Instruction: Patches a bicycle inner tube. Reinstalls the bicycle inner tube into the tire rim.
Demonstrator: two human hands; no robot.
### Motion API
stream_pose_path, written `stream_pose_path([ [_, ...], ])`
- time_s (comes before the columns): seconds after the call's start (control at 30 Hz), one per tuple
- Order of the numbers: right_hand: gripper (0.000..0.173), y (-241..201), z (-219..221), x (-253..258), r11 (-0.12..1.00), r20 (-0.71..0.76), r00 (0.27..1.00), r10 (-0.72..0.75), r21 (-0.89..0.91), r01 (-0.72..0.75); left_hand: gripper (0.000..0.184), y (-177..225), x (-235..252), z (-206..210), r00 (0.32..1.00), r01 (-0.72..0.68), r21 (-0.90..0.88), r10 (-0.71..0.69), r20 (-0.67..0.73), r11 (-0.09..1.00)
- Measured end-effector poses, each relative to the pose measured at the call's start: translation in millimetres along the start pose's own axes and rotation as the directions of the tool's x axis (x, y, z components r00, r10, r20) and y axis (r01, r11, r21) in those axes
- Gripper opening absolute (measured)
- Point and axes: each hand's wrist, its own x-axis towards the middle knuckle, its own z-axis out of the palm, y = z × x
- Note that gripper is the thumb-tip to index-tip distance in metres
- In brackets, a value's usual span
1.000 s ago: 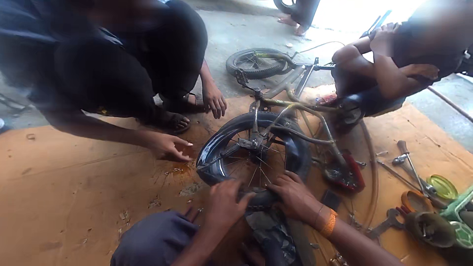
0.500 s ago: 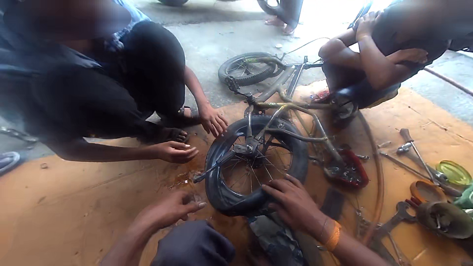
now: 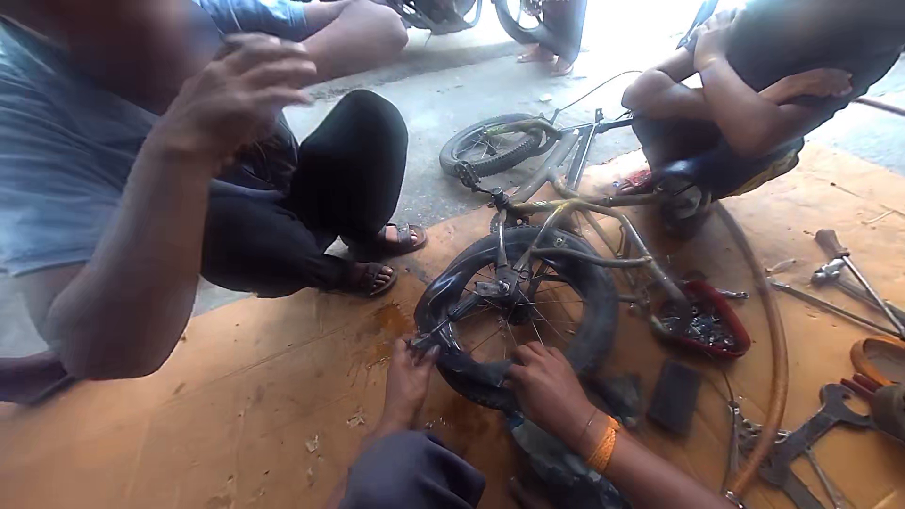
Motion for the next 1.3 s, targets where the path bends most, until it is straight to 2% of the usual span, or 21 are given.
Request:
stream_pose_path([
  [0.07, 0.026, 0, -1, 0, 1.0, 0.017, 0.999, 0.031, 0.004, -0.031, 0.036, 0, -14, -9, 0.99, -0.085, 0.338, 0.117, -0.074, 0.937],
  [0.13, 0.027, 1, -2, -1, 1.0, 0.019, 0.999, 0.026, 0.008, -0.026, 0.036, -9, -31, -20, 0.933, -0.327, 0.51, 0.358, 0.038, 0.796],
  [0.2, 0.026, 4, -3, -3, 1.0, 0.01, 1.0, 0.021, 0.012, -0.021, 0.033, -21, -45, -24, 0.82, -0.571, 0.43, 0.509, 0.262, 0.699],
  [0.27, 0.027, 4, -3, -3, 1.0, -0.004, 1.0, 0.028, 0.013, -0.028, 0.027, -31, -48, -20, 0.714, -0.695, 0.308, 0.573, 0.402, 0.65],
  [0.33, 0.029, 3, -1, 0, 0.999, -0.033, 0.998, 0.053, 0.012, -0.053, 0.038, -31, -38, -10, 0.699, -0.704, 0.288, 0.56, 0.445, 0.65],
  [0.4, 0.03, 0, 0, 6, 0.994, -0.045, 0.993, 0.107, -0.002, -0.108, 0.052, -17, -21, 1, 0.722, -0.67, 0.361, 0.457, 0.519, 0.648],
  [0.53, 0.025, -8, 0, 20, 0.974, 0.025, 0.974, 0.224, -0.035, -0.224, 0.053, 22, -8, 8, 0.725, -0.682, 0.59, 0.296, 0.621, 0.433],
  [0.6, 0.025, -11, -1, 22, 0.968, 0.062, 0.966, 0.25, -0.031, -0.248, 0.054, 23, -11, 4, 0.643, -0.761, 0.539, 0.302, 0.704, 0.361],
  [0.67, 0.026, -10, -4, 22, 0.966, 0.084, 0.963, 0.258, -0.019, -0.257, 0.071, 18, -13, 0, 0.575, -0.81, 0.466, 0.328, 0.75, 0.355],
  [0.73, 0.027, -9, -6, 22, 0.966, 0.095, 0.962, 0.257, -0.008, -0.257, 0.079, 15, -12, -1, 0.534, -0.842, 0.447, 0.345, 0.772, 0.303],
  [0.97, 0.03, -11, -15, 24, 0.97, 0.145, 0.959, 0.242, 0.004, -0.245, 0.045, 33, -17, 13, 0.521, -0.852, 0.5, 0.335, 0.785, 0.154],
  [1.03, 0.03, -14, -23, 26, 0.965, 0.164, 0.952, 0.26, -0.004, -0.263, 0.044, 38, -24, 14, 0.505, -0.852, 0.519, 0.385, 0.773, 0.075],
  [1.1, 0.032, -12, -29, 28, 0.959, 0.185, 0.943, 0.277, 0.008, -0.283, 0.046, 44, -28, 19, 0.455, -0.86, 0.51, 0.451, 0.768, -0.001],
  [1.13, 0.032, -9, -32, 28, 0.959, 0.208, 0.939, 0.272, 0.026, -0.284, 0.048, 49, -28, 23, 0.437, -0.872, 0.49, 0.453, 0.777, -0.001],
  [1.3, 0.046, 8, -38, 15, 0.987, 0.334, 0.942, 0.048, 0.127, -0.095, 0.047, 55, -20, 28, 0.402, -0.908, 0.331, 0.308, 0.862, 0.256],
])
